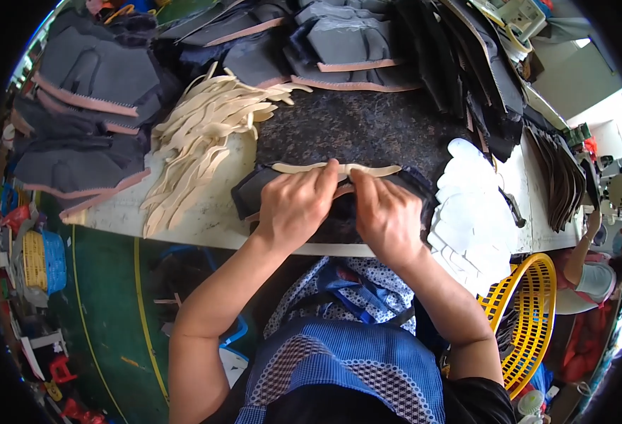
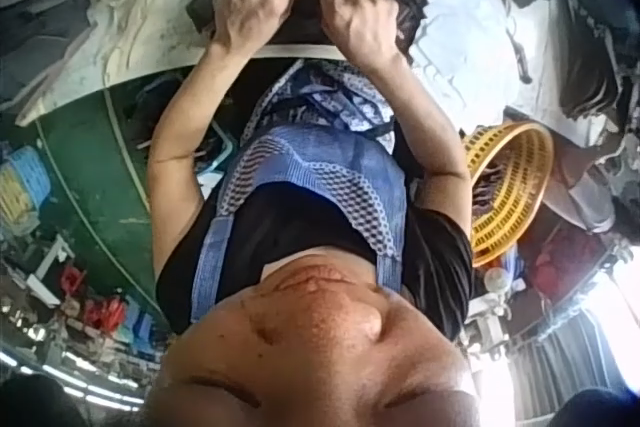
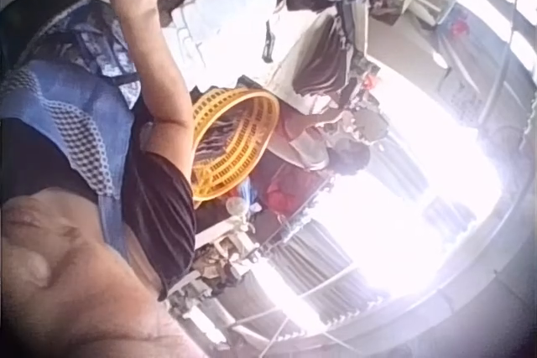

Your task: Assembling shoe upper components by applying adhesive strips and layering materials on a workbench.

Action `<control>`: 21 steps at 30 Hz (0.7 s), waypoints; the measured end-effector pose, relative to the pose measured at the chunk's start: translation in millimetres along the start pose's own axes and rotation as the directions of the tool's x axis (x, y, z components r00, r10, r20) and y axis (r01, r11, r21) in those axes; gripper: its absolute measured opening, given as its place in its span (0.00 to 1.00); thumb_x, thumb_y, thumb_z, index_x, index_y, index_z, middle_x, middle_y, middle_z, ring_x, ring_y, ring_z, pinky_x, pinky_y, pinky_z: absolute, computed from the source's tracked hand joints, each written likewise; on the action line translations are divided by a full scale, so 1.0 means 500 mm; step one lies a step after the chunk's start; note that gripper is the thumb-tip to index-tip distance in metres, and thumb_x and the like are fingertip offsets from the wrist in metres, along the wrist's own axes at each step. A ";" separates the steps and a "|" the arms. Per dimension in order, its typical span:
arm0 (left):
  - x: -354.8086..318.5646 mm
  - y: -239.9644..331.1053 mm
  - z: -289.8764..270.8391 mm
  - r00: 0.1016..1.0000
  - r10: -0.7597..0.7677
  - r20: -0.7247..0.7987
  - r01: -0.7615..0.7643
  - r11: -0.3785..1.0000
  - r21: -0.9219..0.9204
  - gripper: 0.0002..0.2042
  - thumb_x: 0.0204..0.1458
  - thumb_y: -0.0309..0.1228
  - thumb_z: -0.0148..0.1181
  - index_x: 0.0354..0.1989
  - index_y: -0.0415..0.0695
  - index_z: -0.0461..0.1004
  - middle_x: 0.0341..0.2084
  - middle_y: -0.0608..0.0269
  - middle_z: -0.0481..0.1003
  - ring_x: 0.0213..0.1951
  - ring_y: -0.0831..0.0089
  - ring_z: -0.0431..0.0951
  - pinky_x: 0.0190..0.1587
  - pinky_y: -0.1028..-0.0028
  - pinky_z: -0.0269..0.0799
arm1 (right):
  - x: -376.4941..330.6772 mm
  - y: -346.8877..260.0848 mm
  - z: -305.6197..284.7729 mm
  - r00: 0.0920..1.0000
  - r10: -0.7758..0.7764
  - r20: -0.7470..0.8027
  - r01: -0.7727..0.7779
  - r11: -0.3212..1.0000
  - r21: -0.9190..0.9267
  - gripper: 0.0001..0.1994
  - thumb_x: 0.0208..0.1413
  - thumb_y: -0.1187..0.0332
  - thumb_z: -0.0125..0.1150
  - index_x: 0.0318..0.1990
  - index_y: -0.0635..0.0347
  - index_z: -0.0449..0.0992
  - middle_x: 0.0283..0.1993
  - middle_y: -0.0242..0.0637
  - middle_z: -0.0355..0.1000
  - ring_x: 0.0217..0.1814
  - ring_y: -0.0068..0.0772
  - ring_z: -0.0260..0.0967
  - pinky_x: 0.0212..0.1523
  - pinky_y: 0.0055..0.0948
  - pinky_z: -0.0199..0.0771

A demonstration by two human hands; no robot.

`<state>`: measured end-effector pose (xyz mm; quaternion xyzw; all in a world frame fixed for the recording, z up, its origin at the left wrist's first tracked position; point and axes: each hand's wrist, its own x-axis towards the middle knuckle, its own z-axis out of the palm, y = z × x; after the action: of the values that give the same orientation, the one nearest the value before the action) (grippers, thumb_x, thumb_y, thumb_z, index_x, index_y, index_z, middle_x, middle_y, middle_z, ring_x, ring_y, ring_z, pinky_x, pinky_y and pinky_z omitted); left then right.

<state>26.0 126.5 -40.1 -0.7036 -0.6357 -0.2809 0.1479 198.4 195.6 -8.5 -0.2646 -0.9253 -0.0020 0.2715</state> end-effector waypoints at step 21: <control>0.307 -0.127 -0.175 0.519 0.397 0.757 0.662 0.373 -0.649 0.18 0.53 0.25 0.75 0.51 0.35 0.81 0.35 0.76 0.79 0.36 0.87 0.73 0.42 0.82 0.69 | 0.256 0.202 -0.210 0.670 -0.224 0.708 -0.347 0.749 0.565 0.16 0.66 0.60 0.67 0.53 0.63 0.83 0.37 0.32 0.80 0.43 0.23 0.74 0.50 0.28 0.73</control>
<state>-49.1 210.7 109.9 -0.6289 -0.4148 -0.2165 -0.6209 209.3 329.3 131.4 -0.1619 -0.8810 0.4414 -0.0524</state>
